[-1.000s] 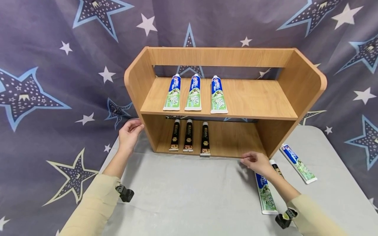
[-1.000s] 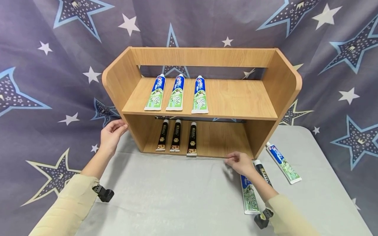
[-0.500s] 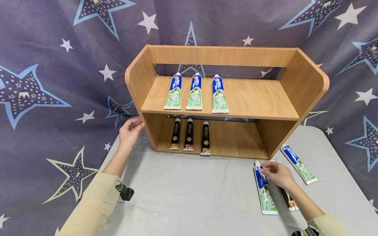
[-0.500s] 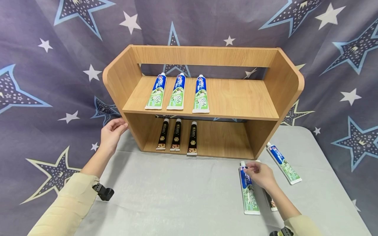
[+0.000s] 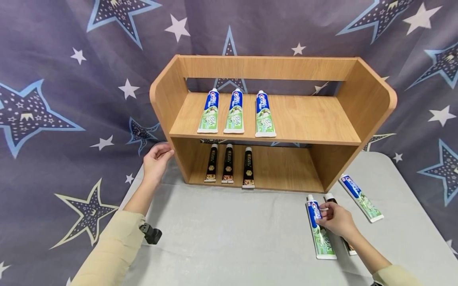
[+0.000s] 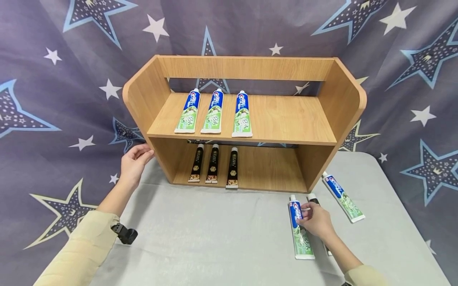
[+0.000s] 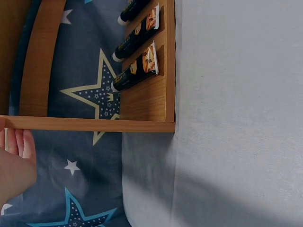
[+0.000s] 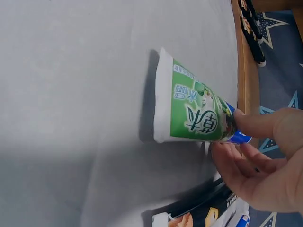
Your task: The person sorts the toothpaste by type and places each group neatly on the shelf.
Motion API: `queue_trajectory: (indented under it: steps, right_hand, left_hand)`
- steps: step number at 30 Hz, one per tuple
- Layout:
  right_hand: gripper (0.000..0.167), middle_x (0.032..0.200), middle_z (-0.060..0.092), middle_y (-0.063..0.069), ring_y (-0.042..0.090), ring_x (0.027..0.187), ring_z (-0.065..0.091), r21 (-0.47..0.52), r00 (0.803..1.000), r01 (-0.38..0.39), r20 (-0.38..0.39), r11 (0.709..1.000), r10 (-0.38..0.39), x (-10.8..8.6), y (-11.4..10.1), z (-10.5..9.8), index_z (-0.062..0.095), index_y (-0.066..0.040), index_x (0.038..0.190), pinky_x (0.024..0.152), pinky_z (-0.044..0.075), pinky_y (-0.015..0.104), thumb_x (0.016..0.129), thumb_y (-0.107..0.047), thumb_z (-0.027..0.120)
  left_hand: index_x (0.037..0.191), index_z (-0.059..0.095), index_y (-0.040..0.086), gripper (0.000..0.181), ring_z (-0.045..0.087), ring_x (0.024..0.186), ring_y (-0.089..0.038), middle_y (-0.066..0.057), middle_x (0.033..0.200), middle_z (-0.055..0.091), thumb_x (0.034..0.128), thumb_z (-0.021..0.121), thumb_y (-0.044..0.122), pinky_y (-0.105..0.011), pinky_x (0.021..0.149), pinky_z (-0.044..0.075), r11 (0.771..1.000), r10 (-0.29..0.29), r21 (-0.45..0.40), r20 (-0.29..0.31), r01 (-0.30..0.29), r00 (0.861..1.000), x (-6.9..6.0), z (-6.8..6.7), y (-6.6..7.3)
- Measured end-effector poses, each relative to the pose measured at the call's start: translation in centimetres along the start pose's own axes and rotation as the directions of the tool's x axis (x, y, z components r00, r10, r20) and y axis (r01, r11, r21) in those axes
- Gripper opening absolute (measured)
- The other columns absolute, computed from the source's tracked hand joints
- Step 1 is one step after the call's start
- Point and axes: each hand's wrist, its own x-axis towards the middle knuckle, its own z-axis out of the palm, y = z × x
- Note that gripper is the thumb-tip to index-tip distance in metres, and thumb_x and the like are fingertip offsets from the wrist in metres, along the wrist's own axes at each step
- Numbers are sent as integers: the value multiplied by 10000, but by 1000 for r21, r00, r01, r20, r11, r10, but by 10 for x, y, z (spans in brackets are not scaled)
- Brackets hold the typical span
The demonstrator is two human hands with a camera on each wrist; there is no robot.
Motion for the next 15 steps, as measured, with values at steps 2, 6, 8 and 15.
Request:
queue_trajectory:
  steps: [2,6,8,15]
  right_hand:
    - [412,814,648,105,124,712,559,1,999,-36,5,999,36,0,-2,1,594,69,1042,577,461,210,727,-109,789]
    - [412,789,624,98,155,710,545,35,988,-149,54,988,147,1,-4,3,602,87,1027,568,447,239,766,-180,777]
    - [424,790,620,96,157,710,546,60,976,-206,84,977,201,1,-5,4,605,93,1021,565,459,237,782,-216,769]
    - [413,781,635,84,141,679,561,108,953,-294,112,950,282,3,-7,7,613,91,1003,566,493,227,785,-230,754]
  left_hand:
    - [953,621,39,138,599,741,71,234,750,629,853,633,-55,-64,718,523,1000,-1,7,0,1,1000,0,0,-1]
    - [917,622,109,167,601,743,65,225,754,629,853,639,-44,-60,715,523,1000,-25,5,3,25,1000,0,-1,-2]
    - [907,619,125,178,605,743,65,225,752,631,853,639,-43,-62,713,526,999,-33,7,4,33,999,1,-1,-2]
    - [1003,610,-2,144,595,753,78,252,749,618,864,633,-29,-55,724,517,999,-23,34,9,23,1000,0,0,2]
